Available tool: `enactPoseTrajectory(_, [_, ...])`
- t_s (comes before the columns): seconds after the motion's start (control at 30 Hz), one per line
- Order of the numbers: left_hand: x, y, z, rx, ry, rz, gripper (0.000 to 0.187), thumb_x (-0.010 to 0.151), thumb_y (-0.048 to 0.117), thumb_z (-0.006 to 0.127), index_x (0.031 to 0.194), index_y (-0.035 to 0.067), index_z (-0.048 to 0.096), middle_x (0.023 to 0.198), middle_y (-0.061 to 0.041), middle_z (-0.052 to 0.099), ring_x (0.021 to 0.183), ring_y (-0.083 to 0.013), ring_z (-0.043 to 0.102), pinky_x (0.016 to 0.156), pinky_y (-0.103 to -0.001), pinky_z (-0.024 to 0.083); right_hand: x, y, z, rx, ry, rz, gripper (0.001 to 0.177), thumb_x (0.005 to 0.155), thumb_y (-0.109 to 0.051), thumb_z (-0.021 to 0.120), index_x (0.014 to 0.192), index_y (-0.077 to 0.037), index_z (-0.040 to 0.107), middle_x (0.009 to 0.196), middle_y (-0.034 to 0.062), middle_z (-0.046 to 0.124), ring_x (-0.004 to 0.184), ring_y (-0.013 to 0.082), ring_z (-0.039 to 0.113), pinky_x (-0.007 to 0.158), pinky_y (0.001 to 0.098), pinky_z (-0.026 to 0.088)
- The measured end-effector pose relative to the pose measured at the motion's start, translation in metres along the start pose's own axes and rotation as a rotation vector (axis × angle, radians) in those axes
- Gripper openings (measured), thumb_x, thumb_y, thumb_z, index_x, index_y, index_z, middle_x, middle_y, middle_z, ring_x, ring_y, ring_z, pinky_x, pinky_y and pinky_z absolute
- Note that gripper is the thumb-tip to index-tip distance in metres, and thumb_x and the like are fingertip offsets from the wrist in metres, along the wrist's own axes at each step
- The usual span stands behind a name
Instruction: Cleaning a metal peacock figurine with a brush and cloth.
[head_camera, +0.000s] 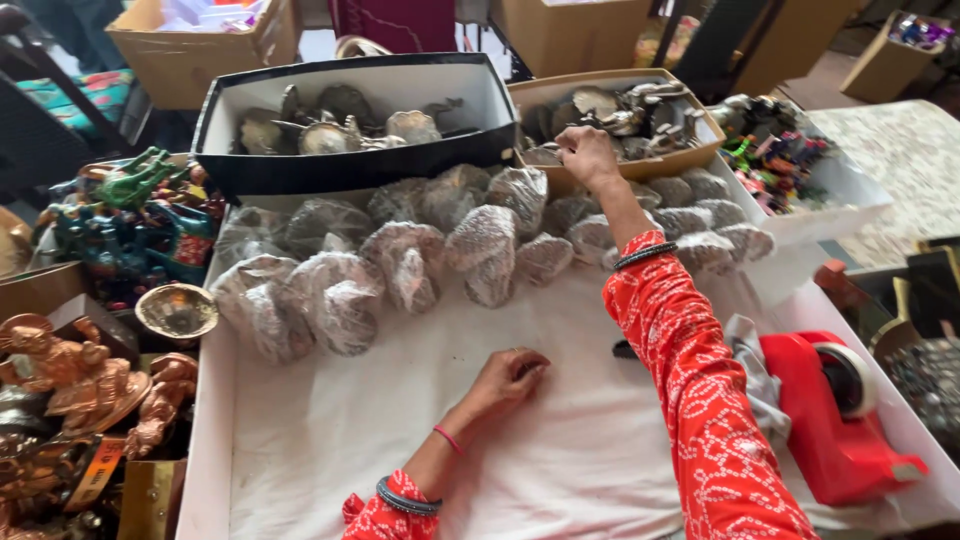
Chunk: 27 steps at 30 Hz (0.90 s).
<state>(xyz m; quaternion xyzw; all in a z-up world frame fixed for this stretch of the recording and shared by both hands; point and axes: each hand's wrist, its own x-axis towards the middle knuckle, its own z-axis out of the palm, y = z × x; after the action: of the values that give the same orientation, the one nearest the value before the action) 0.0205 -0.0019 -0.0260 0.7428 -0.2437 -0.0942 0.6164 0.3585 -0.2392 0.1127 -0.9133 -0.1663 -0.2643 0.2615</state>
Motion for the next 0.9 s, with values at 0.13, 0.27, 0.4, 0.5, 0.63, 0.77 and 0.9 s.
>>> enactPoseTrajectory(0.13, [0.000,0.014,-0.005,-0.042,-0.008,-0.064,0.018,0.100,0.013,0.063,0.110,0.000,0.072,0.077,-0.006,0.066,0.061,-0.0103,0.059,0.055,-0.029,0.049,0.022,0.016,0.029,-0.026,-0.069,0.085,0.028,0.082,-0.018,0.080,0.109,-0.012,0.079,0.105,0.0107,0.078,0.099,0.0254,0.074,0.091,0.0361,0.057])
enactPoseTrajectory(0.27, [0.000,0.012,-0.005,-0.053,-0.018,-0.059,0.018,0.100,0.011,0.062,0.110,-0.002,0.071,0.079,-0.005,0.066,0.062,-0.0100,0.060,0.056,-0.029,0.050,0.029,0.001,0.031,-0.109,-0.213,0.303,0.033,0.082,-0.024,0.082,0.114,-0.019,0.078,0.114,0.0058,0.076,0.107,0.0241,0.070,0.096,0.0389,0.054])
enactPoseTrajectory(0.4, [0.001,0.010,-0.006,-0.038,-0.032,-0.020,0.018,0.100,0.010,0.062,0.109,-0.002,0.071,0.080,-0.005,0.066,0.062,-0.0098,0.061,0.057,-0.029,0.050,0.031,-0.003,0.030,-0.138,-0.294,0.453,0.032,0.082,-0.025,0.084,0.113,-0.025,0.080,0.118,0.0020,0.075,0.111,0.0209,0.069,0.101,0.0382,0.052])
enactPoseTrajectory(0.5, [0.000,0.008,-0.004,-0.054,-0.052,-0.052,0.018,0.100,0.011,0.061,0.109,-0.002,0.070,0.078,-0.005,0.065,0.061,-0.0097,0.061,0.056,-0.029,0.051,0.029,-0.007,0.027,-0.143,-0.263,0.502,0.028,0.081,-0.023,0.084,0.108,-0.027,0.082,0.116,-0.0006,0.076,0.108,0.0189,0.070,0.098,0.0373,0.053])
enactPoseTrajectory(0.63, [0.002,0.004,-0.004,-0.086,-0.042,-0.069,0.019,0.101,0.011,0.061,0.110,-0.003,0.070,0.077,-0.005,0.065,0.062,-0.0098,0.060,0.056,-0.029,0.050,0.041,0.047,0.048,-0.049,-0.191,0.420,0.024,0.081,-0.018,0.083,0.105,-0.022,0.082,0.107,0.0032,0.077,0.096,0.0177,0.072,0.090,0.0354,0.056])
enactPoseTrajectory(0.77, [0.002,0.002,-0.003,-0.116,-0.041,-0.041,0.019,0.101,0.010,0.061,0.110,-0.003,0.070,0.078,-0.004,0.064,0.062,-0.0097,0.061,0.056,-0.028,0.050,0.046,0.071,0.026,0.322,0.150,0.230,0.018,0.084,-0.005,0.078,0.102,-0.006,0.078,0.094,0.0070,0.079,0.081,0.0127,0.073,0.075,0.0289,0.059])
enactPoseTrajectory(0.9, [0.003,-0.003,-0.002,-0.149,-0.046,-0.053,0.019,0.101,0.012,0.061,0.110,-0.002,0.070,0.076,-0.003,0.064,0.061,-0.0097,0.060,0.055,-0.028,0.050,0.033,0.044,-0.033,0.677,0.407,0.272,0.011,0.094,-0.003,0.074,0.103,-0.001,0.068,0.083,0.0030,0.070,0.064,0.0095,0.061,0.055,0.0277,0.052])
